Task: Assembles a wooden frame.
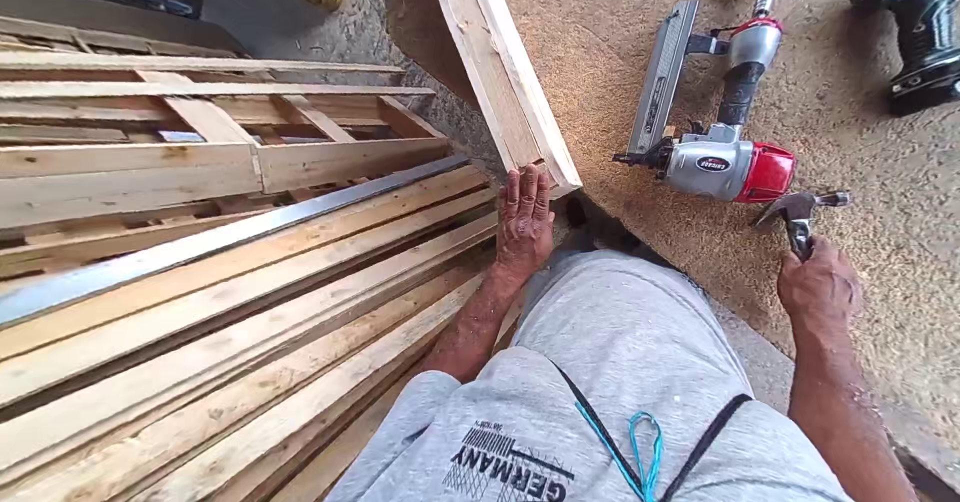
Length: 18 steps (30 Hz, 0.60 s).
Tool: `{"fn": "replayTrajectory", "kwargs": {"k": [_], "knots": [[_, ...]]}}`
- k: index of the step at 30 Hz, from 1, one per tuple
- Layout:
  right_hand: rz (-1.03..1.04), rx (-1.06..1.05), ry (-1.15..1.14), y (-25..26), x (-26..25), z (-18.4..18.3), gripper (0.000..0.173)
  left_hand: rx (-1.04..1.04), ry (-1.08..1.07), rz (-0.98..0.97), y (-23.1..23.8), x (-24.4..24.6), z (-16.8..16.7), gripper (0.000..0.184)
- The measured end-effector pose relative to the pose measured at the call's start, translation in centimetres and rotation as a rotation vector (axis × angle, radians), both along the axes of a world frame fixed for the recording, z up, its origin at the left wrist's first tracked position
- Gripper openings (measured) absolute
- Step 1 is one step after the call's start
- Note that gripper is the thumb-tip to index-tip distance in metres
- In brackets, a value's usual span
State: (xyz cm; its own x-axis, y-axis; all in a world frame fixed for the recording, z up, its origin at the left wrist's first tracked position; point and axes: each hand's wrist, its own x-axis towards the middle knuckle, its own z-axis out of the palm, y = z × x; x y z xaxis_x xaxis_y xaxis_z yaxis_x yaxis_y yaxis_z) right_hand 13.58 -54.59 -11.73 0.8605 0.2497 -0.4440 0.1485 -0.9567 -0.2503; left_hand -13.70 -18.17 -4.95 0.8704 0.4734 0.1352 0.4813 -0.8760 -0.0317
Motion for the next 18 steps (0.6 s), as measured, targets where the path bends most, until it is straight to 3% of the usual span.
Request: {"fn": "replayTrajectory", "kwargs": {"k": [6, 10, 12, 18], "knots": [[0.245, 0.222, -0.225, 6.2, 3.6, 4.0, 0.045, -0.118, 0.107, 0.089, -3.5, -2.2, -0.8, 0.056], [0.515, 0.295, -0.225, 13.1, 7.3, 5.0, 0.037, -0.663, 0.492, 0.356, -5.2, -3.9, -1.0, 0.055], [0.745, 0.286, -0.245, 15.5, 9.7, 4.1, 0.035, -0.825, 0.546, 0.450, -5.8, -5.7, -1.9, 0.053], [1.369, 0.045, -0.267, 20.1, 14.9, 2.9, 0.049, -0.899, 0.463, 0.678, -8.4, -11.5, -1.9, 0.049]]}}
